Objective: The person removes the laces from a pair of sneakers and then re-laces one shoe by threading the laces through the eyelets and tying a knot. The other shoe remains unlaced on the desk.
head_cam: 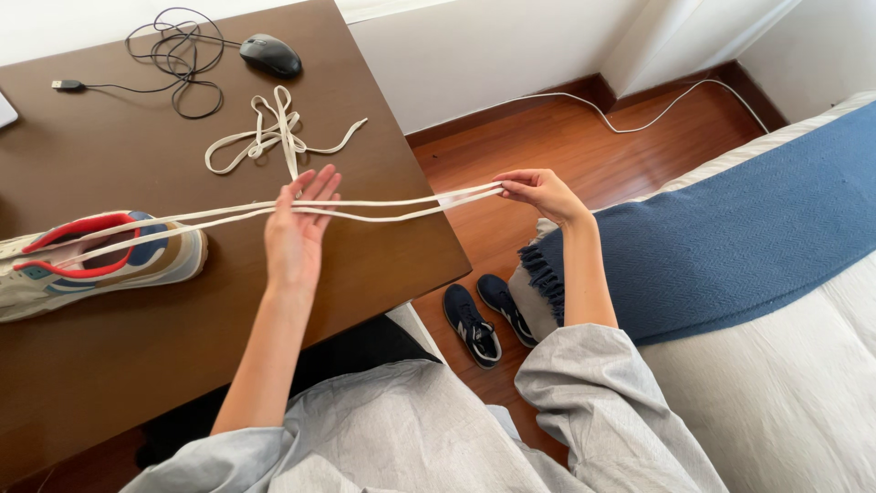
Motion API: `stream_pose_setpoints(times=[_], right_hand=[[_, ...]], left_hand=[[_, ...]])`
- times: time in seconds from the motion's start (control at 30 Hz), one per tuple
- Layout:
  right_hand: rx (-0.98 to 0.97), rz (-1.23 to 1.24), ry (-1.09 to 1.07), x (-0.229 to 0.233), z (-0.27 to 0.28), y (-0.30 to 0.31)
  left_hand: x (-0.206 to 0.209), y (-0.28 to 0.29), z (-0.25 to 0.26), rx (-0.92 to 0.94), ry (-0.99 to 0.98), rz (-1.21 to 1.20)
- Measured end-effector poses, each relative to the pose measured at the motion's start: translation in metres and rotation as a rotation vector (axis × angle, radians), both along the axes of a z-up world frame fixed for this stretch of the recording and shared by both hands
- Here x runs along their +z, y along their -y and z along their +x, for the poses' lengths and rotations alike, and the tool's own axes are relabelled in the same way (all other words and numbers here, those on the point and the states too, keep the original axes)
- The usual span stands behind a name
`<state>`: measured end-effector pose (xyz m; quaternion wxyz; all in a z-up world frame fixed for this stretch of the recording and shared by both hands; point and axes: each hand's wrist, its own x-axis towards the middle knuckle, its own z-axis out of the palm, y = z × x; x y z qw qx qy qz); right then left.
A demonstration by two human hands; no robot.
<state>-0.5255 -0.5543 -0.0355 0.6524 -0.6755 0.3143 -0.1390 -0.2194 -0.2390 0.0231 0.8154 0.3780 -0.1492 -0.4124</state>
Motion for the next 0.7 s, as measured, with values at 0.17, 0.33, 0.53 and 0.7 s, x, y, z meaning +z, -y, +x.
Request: stream_pose_setpoints(times=[0.17,0.33,0.53,0.7], right_hand=[[-0.109,0.024,0.05,0.013,-0.003,-0.01],[-0.168,0.037,0.11,0.027,-0.007,-0.015],[-0.206,0.031,0.149,0.042,-0.009,-0.019],[-0.199,-0.014,0.141,0.053,-0.01,-0.023]], left_hand=[[-0.012,0.033,-0.032,-0.098,-0.022,-0.036],[-0.035,0.078,-0.066,-0.215,-0.065,-0.066],[-0.059,0.125,-0.099,-0.291,-0.201,-0.129],[-0.06,0.146,-0.118,-0.311,-0.285,-0.11]])
